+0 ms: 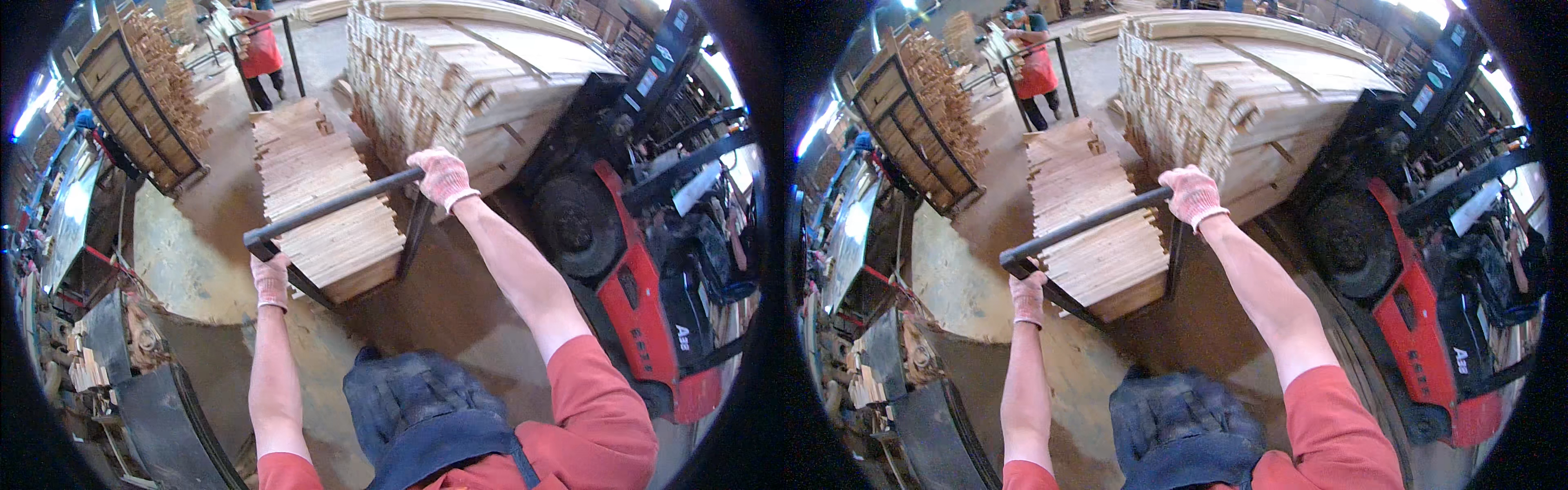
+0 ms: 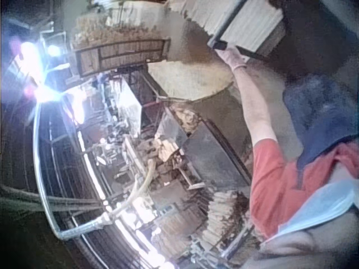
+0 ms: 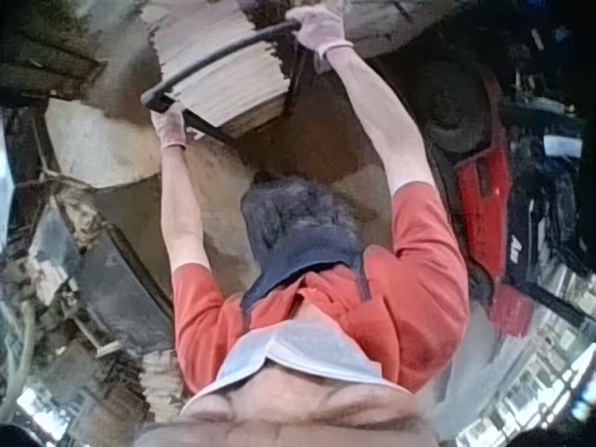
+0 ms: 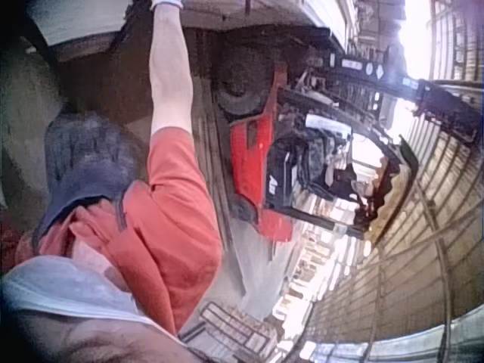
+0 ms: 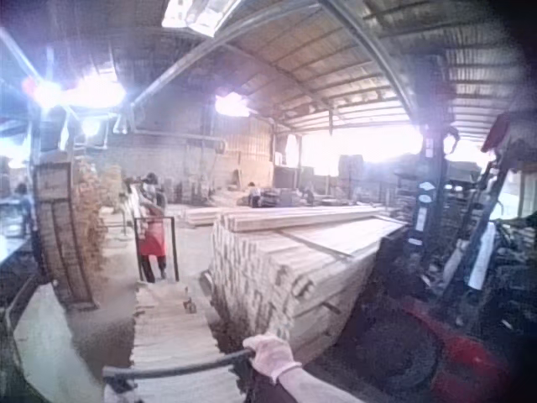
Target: The person stacks light-colored wooden planks on a metal table, aligning them into neat piles. They then use a manual pallet jack to lift a large stack of these planks and transport it across the workshop floor.
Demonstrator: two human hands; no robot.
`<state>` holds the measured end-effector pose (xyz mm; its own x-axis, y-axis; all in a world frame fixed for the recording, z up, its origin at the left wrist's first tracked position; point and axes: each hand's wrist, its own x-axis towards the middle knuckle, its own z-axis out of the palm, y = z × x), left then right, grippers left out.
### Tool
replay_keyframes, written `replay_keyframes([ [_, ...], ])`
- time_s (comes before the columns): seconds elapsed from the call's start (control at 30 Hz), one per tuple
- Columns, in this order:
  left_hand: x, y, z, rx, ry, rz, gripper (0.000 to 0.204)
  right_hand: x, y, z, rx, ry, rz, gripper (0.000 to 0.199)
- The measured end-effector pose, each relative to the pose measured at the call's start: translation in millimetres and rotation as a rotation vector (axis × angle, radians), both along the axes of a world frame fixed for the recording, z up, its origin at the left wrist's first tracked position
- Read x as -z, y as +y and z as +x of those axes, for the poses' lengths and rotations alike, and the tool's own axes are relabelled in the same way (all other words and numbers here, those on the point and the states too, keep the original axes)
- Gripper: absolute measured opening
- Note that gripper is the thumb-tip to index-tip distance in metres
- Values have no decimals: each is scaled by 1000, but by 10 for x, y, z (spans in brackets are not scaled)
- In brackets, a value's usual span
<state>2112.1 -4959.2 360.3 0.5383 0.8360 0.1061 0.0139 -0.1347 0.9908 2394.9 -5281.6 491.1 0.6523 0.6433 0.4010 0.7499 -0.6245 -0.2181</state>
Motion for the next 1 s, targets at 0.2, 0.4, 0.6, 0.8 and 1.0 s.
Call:
replay_keyframes([
  [0.2,189,-891,-809,1,9,5,35,-164,-1127,-850,1,16,-18,25],
  [0.4,-214,-2237,-1785,76,29,-65,30,-98,-2143,-1774,77,-38,-102,33],
  [0.6,-235,-3198,-2672,34,69,-61,37,-271,-3138,-2709,95,36,-127,44],
  [0.8,-168,-4274,-3563,41,99,-42,38,-209,-4312,-3558,56,-72,-71,39],
  [1.0,-345,-5453,-4564,6,209,-27,31,-300,-5325,-4524,3,-44,-168,35],
])
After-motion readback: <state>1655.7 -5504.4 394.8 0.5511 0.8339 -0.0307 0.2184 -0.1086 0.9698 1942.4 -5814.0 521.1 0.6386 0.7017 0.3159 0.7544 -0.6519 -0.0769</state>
